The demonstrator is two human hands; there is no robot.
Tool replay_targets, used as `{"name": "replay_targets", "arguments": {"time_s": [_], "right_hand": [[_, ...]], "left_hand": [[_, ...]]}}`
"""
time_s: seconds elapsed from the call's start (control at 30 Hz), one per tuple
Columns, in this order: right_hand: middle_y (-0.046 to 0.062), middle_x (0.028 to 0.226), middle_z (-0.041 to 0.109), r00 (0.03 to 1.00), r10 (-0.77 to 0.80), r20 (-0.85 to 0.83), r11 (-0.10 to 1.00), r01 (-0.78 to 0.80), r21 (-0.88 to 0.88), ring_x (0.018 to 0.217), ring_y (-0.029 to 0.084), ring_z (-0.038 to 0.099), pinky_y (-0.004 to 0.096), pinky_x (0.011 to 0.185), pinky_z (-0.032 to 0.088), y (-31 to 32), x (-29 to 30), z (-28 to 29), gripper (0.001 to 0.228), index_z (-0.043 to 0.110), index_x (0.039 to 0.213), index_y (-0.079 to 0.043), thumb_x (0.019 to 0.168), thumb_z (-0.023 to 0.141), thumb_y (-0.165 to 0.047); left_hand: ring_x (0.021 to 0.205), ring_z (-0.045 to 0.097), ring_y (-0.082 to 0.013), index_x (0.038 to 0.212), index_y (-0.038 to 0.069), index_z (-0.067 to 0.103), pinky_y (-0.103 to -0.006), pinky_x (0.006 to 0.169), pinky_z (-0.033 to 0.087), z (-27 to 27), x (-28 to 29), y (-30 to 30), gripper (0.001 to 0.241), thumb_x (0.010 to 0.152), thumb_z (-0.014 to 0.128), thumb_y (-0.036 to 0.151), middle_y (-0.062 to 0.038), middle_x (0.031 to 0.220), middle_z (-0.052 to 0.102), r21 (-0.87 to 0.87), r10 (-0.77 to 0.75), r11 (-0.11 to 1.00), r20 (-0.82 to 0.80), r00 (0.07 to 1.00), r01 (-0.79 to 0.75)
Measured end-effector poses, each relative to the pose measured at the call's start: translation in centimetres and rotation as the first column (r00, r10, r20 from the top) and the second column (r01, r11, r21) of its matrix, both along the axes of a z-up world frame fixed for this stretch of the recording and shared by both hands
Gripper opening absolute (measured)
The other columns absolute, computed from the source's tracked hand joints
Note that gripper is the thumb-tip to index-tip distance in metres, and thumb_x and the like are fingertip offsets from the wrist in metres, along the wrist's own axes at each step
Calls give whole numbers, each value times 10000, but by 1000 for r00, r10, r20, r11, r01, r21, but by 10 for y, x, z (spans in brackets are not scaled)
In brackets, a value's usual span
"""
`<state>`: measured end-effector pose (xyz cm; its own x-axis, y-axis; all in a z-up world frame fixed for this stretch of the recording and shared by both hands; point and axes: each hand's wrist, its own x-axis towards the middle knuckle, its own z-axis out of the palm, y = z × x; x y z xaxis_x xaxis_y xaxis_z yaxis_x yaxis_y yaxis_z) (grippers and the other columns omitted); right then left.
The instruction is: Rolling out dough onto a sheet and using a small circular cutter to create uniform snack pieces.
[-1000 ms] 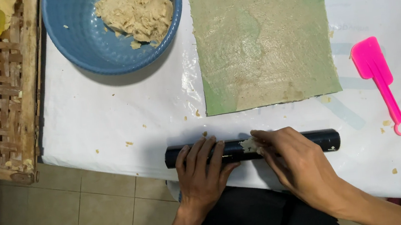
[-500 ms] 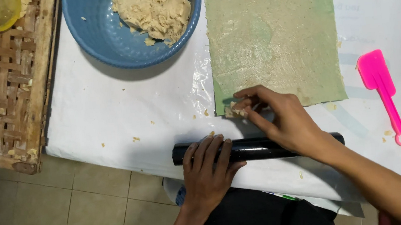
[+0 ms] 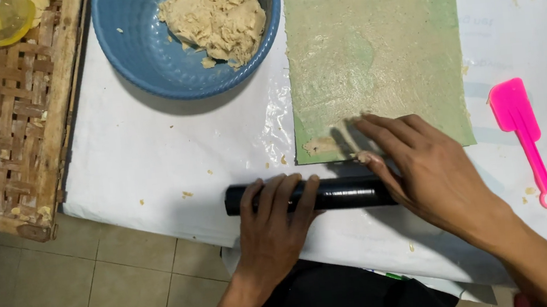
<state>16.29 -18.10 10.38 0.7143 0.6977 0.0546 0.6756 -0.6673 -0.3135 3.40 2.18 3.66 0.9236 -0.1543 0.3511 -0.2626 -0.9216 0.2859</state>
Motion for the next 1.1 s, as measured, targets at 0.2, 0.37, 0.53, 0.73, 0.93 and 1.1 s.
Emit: {"name": "replay_targets", "arguments": {"time_s": [0.2,0.37,0.53,0.73,0.93,1.1], "right_hand": [[170,1392,639,997,-6,74,996,12,-83,1240,337,598,441,975,499,-9,5,-22,509,605,1382,-1,991,532,-319],[244,1596,422,995,-23,102,997,31,-71,1509,407,329,528,1204,278,-10,30,-62,579,460,1532,-44,1062,366,-369],[307,1635,312,994,-87,70,995,90,-41,1532,450,199,579,1222,198,5,65,-66,605,412,1580,-12,1109,272,-365],[322,1636,330,986,-121,110,991,126,-36,1549,419,231,534,1265,161,-5,26,-79,684,289,1593,80,1099,226,-388],[354,1591,383,986,-104,133,994,106,-3,1523,451,322,556,1251,229,-33,-42,-94,658,360,1537,126,1047,383,-313],[294,1595,409,990,-97,103,995,99,-17,1506,425,380,534,1212,320,-54,-94,-89,673,422,1521,38,957,514,-316]], "left_hand": [[1149,567,-295,1356,50,554,-553,1103,332,17,45,15,531,940,726,333,-125,1213,587,20,33,999,-104,994,-31],[1314,524,-344,1404,-32,534,-640,1173,264,13,74,17,612,963,653,374,-203,1358,564,29,27,999,-144,989,-23],[1480,407,-422,1415,-153,539,-620,1226,231,-2,112,27,646,1038,607,367,-326,1547,462,29,6,1000,-45,999,-4],[1527,300,-425,1495,-125,352,-611,1267,206,-5,75,17,654,1102,426,393,-326,1600,345,40,-18,999,-145,989,24],[1545,310,-329,1543,-55,393,-522,1245,232,-15,9,-3,699,1031,574,384,-250,1640,337,159,36,987,-209,977,-2],[1404,508,-312,1408,-25,572,-500,1161,386,-9,-30,-12,533,972,640,273,-191,1507,538,83,7,997,-132,991,4]]}}
